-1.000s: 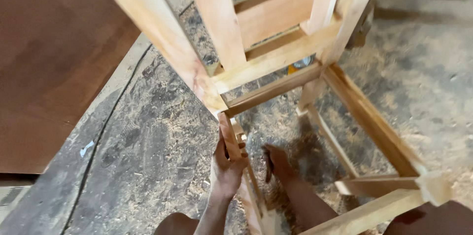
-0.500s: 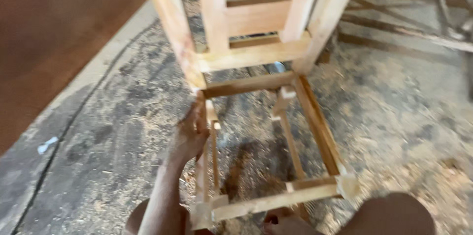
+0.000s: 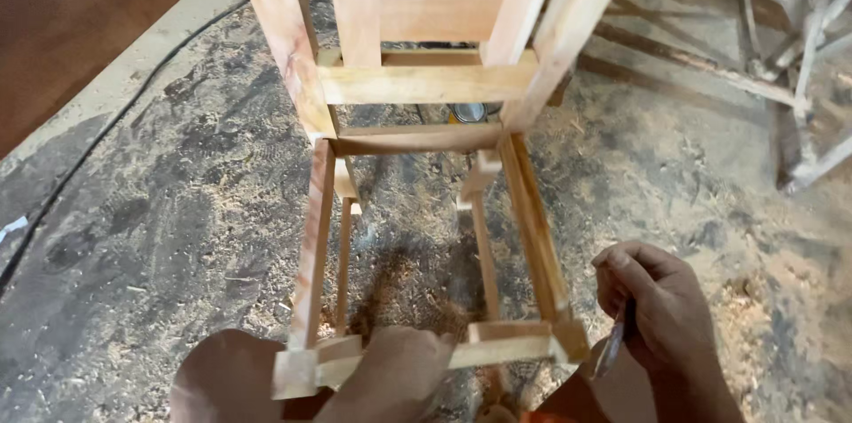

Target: The person assembles a wooden chair by fitting various frame components together and using a small tool to join the pieces.

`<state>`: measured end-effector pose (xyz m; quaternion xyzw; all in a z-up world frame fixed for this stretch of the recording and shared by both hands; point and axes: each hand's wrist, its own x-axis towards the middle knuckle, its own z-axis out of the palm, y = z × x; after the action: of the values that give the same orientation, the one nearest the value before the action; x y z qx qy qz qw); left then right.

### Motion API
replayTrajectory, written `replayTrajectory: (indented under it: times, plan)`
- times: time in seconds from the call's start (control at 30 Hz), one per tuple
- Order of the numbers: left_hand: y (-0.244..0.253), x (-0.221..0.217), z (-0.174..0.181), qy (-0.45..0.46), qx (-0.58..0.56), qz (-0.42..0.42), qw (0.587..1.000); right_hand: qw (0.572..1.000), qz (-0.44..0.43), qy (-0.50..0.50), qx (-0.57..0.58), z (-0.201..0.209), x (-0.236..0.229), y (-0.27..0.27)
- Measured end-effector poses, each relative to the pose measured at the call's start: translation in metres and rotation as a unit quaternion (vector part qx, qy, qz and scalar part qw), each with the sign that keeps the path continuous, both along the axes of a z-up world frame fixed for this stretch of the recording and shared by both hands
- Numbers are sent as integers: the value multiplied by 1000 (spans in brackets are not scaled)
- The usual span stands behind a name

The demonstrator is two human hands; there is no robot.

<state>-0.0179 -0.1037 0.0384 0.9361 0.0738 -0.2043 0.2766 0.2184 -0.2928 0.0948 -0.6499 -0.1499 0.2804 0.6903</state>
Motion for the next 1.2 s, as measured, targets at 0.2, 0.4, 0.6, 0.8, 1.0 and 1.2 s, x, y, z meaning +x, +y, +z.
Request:
replayTrajectory:
  times: [0.2, 0.4, 0.6, 0.8, 1.0, 1.2]
  plan:
    - [31, 34, 52, 121, -110, 42, 986, 995, 54, -19, 86, -32, 8, 52]
    - [28, 140, 25, -96, -277, 160, 943, 998, -20, -19, -53, -51, 23, 121]
    - [44, 174, -24, -123, -338, 176, 916, 988, -16, 70, 134, -73, 47, 123]
    - [101, 220, -33, -244, -281, 284, 884, 769, -99, -621, -112, -92, 53, 118]
    - [92, 239, -40, -293, -200, 334, 873, 837, 41, -527, -143, -129, 59, 126]
    - [88, 256, -62, -485, -75, 277, 826, 710, 33, -691, -135, -138, 66, 128]
